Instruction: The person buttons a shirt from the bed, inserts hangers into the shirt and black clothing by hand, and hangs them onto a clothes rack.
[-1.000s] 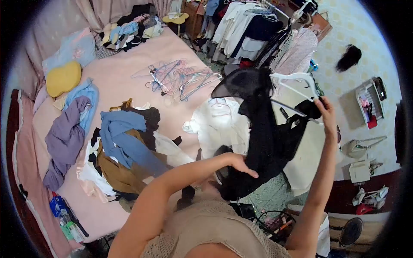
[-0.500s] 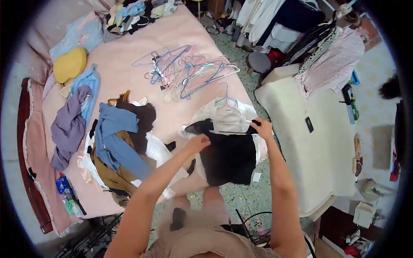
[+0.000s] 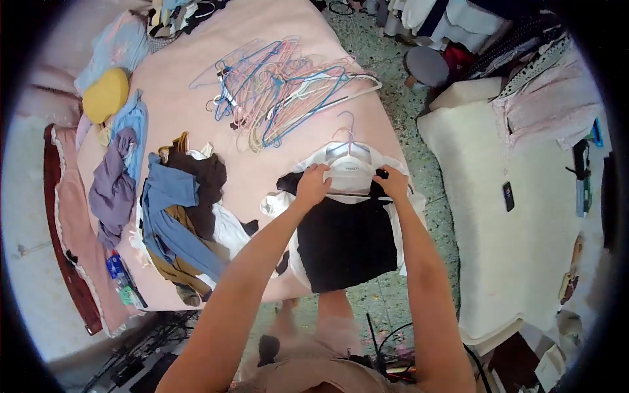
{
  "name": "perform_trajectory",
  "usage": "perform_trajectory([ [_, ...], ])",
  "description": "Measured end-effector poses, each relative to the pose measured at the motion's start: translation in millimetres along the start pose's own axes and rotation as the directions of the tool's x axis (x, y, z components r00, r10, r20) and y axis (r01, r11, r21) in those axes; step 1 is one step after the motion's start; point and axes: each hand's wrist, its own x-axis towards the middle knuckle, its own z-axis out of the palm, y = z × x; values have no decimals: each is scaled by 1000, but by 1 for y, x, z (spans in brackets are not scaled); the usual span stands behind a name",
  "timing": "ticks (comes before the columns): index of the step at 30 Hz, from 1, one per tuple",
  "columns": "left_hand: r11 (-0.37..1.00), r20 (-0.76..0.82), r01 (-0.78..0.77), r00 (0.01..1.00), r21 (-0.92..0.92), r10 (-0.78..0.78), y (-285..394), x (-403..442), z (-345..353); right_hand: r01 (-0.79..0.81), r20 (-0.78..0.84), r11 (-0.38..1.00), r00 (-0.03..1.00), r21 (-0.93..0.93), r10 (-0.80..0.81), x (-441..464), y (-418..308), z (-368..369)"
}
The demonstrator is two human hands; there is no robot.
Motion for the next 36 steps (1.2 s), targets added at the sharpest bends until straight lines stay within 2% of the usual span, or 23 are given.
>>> perform_trajectory([
  [2,987,-3,-114,993,110,115,-3,13,11,16,-4,1000,1000,24,-16,5,3,6],
  [4,982,47,-117,993,149,111,-6,28,25,35,-5,999,999,36,-35,10,8,10],
  [6,976,91,-121,990,180,105,-10,36,40,155,-56,987,987,41,-153,14,8,12],
  [7,968,77,-110,993,226,95,-11,40,48,149,-54,988,988,44,-147,17,6,12],
  [9,958,69,-102,994,270,86,-15,46,59,257,-130,947,963,190,-235,21,-1,12],
  [11,914,54,-52,998,402,33,-17,53,67,299,-143,934,951,197,-274,24,-11,12],
  [12,915,58,-53,998,399,32,-17,55,68,348,-158,915,934,202,-321,26,-15,15],
  [14,890,20,-129,991,437,134,-20,58,67,361,-98,922,932,138,-350,34,-22,18],
  [15,891,22,-130,991,435,134,-18,60,64,380,-39,922,925,76,-378,36,-28,17],
  [16,889,-30,-185,976,419,217,-17,61,60,378,-38,923,926,76,-376,37,-33,15],
  [17,881,-84,-241,950,406,299,-15,64,57,401,-106,915,913,50,-395,40,-37,12],
  [18,880,-84,-244,950,407,302,-14,69,54,424,-174,905,894,22,-414,43,-42,9],
  [21,887,-168,-267,922,377,349,-19,75,55,382,-220,922,895,-67,-387,49,-47,18],
  [24,863,-167,-314,899,396,404,-33,80,66,345,-156,924,916,-167,-370,49,-40,25],
  [26,858,-39,-275,946,434,323,-32,80,64,316,-95,936,938,-156,-333,45,-37,28],
  [27,856,-40,-277,944,437,326,-30,76,60,288,-35,947,955,-144,-296,42,-38,29],
  [28,861,-32,-275,947,428,319,-27,68,56,290,-42,946,953,-143,-299,36,-40,29],
  [30,864,-32,-277,947,420,320,-17,53,46,303,-72,953,950,-28,-304,20,-44,25],
  [31,937,-12,-195,978,289,207,-11,44,40,314,-65,948,948,45,-311,10,-48,19],
  [32,983,22,-101,995,154,99,-3,35,35,321,-76,946,945,40,-318,1,-51,16],
  [33,980,-85,-175,979,99,183,0,22,34,321,-66,946,946,49,-317,-10,-54,16],
  [36,970,-112,-238,964,38,241,26,-11,24,295,-65,954,955,62,-291,-48,-68,12],
])
